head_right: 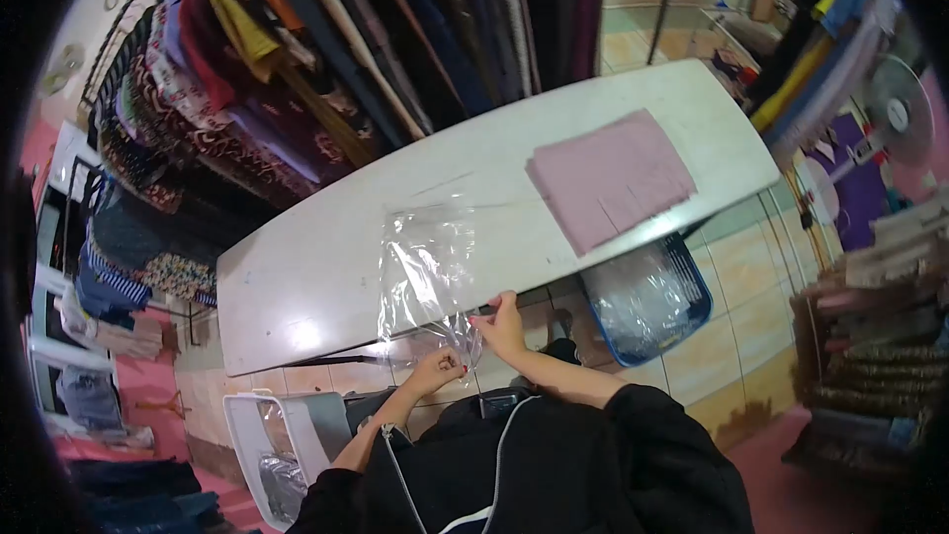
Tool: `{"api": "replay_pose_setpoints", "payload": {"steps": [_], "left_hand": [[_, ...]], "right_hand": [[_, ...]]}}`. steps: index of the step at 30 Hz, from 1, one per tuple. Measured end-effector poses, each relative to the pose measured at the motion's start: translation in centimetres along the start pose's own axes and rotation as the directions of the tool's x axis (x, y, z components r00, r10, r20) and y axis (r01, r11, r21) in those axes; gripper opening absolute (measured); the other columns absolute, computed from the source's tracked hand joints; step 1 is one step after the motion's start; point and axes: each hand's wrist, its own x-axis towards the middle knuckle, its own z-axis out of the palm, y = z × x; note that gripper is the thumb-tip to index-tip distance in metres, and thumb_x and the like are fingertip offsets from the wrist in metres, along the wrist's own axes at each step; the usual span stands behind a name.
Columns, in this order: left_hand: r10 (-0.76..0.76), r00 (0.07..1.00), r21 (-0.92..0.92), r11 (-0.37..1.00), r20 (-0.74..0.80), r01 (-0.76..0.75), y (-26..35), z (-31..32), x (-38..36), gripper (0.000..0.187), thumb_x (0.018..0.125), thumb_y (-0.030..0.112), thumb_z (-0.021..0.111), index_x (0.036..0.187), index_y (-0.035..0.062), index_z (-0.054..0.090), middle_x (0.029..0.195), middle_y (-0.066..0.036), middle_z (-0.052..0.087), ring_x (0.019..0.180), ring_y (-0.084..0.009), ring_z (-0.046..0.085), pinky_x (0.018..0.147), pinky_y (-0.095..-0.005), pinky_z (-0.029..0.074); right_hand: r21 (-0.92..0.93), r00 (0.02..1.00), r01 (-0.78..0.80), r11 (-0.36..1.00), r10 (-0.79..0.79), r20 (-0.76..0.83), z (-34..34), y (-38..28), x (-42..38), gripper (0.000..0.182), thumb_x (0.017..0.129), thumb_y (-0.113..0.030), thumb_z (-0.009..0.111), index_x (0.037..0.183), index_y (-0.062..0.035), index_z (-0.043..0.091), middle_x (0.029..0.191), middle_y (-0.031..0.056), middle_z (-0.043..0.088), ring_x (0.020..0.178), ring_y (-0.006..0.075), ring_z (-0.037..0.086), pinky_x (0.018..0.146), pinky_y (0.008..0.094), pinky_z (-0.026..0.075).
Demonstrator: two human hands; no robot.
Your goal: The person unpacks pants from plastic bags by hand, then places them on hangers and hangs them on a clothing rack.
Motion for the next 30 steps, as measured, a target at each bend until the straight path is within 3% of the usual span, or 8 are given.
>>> {"api": "replay_pose_setpoints", "payload": {"steps": [1,4,8,11,16,21,25,30], "left_hand": [[-0.021,0.998,0.01,1.0,0.059,0.021,1.0,0.8,-0.1,0.015,0.081,0.012,0.07,0.082,0.0058,0.056,0.073,0.001,0.057,0.066,-0.0051,0.051,0.058,-0.022,0.042],[-0.033,0.98,-0.031,0.999,0.198,0.04,2.6,3.4,0.2,0.014,0.083,0.016,0.068,0.083,0.0056,0.058,0.077,-0.001,0.062,0.07,-0.0068,0.057,0.061,-0.0224,0.046],[-0.373,0.811,0.09,0.923,0.451,0.374,5.8,5.7,1.8,0.024,0.088,0.027,0.063,0.093,0.0042,0.061,0.088,-0.005,0.066,0.078,-0.0119,0.063,0.068,-0.0243,0.049],[-0.563,0.658,0.264,0.823,0.5,0.503,9.0,6.2,3.5,0.031,0.09,0.031,0.058,0.109,0.0057,0.06,0.088,-0.006,0.066,0.079,-0.0149,0.065,0.07,-0.0261,0.05],[-0.229,0.95,0.319,0.935,0.213,0.154,7.4,8.3,7.6,0.053,0.083,0.03,0.066,0.128,0.0075,0.048,0.095,-0.008,0.065,0.087,-0.0167,0.063,0.071,-0.0253,0.05],[0.135,0.988,0.393,0.907,0.069,-0.151,11.3,14.5,12.1,0.045,0.08,0.015,0.065,0.122,0.0076,0.053,0.103,-0.01,0.062,0.084,-0.0183,0.061,0.074,-0.0313,0.049],[0.639,0.759,0.773,0.543,-0.127,-0.328,17.1,17.8,16.4,0.035,0.077,0.008,0.061,0.112,0.0026,0.057,0.105,-0.016,0.059,0.097,-0.031,0.055,0.088,-0.0389,0.043],[0.723,0.513,0.838,0.546,-0.462,-0.014,15.6,15.6,22.4,0.052,0.079,0.011,0.061,0.128,0.0016,0.045,0.129,-0.02,0.046,0.122,-0.0366,0.04,0.102,-0.0457,0.029]], "right_hand": [[0.014,0.998,0.054,0.998,-0.054,-0.019,-0.2,0.0,-0.5,0.048,0.075,-0.002,0.068,0.109,0.0006,0.035,0.1,0.0173,0.056,0.079,0.0246,0.063,0.066,0.0337,0.049],[-0.032,0.984,0.178,0.984,-0.178,-0.013,-2.5,1.1,-2.1,0.041,0.076,0.001,0.064,0.107,0.0003,0.037,0.099,0.0173,0.056,0.078,0.0268,0.063,0.067,0.0345,0.05],[-0.31,0.963,0.265,0.913,-0.268,0.033,-8.9,3.2,-4.7,0.016,0.079,0.005,0.055,0.092,-0.0033,0.048,0.083,0.0159,0.058,0.075,0.0304,0.061,0.064,0.0374,0.048],[-0.212,0.99,0.101,0.972,-0.12,-0.079,-14.3,9.2,-6.6,0.013,0.082,0.004,0.052,0.091,-0.0051,0.05,0.069,0.0107,0.056,0.061,0.0238,0.059,0.055,0.034,0.046],[-0.205,0.962,-0.155,0.966,0.101,-0.253,-24.0,14.1,-9.1,0.017,0.079,0.008,0.049,0.09,-0.0052,0.051,0.071,0.01,0.059,0.063,0.0212,0.06,0.057,0.0326,0.047],[-0.465,0.939,-0.301,0.832,0.174,-0.296,-33.8,17.6,-8.7,0.012,0.079,-0.001,0.048,0.089,-0.0039,0.055,0.078,0.0184,0.062,0.077,0.0347,0.062,0.068,0.0417,0.048],[-0.602,0.924,-0.371,0.708,0.214,-0.317,-40.7,20.5,-6.1,0.017,0.077,-0.014,0.051,0.086,-0.0009,0.057,0.083,0.0247,0.062,0.081,0.0412,0.06,0.072,0.0485,0.047],[-0.663,0.95,-0.309,0.682,0.248,-0.188,-47.1,20.9,0.7,0.026,0.076,-0.025,0.058,0.086,-0.0004,0.056,0.085,0.0232,0.062,0.081,0.0404,0.061,0.074,0.048,0.047]]}}
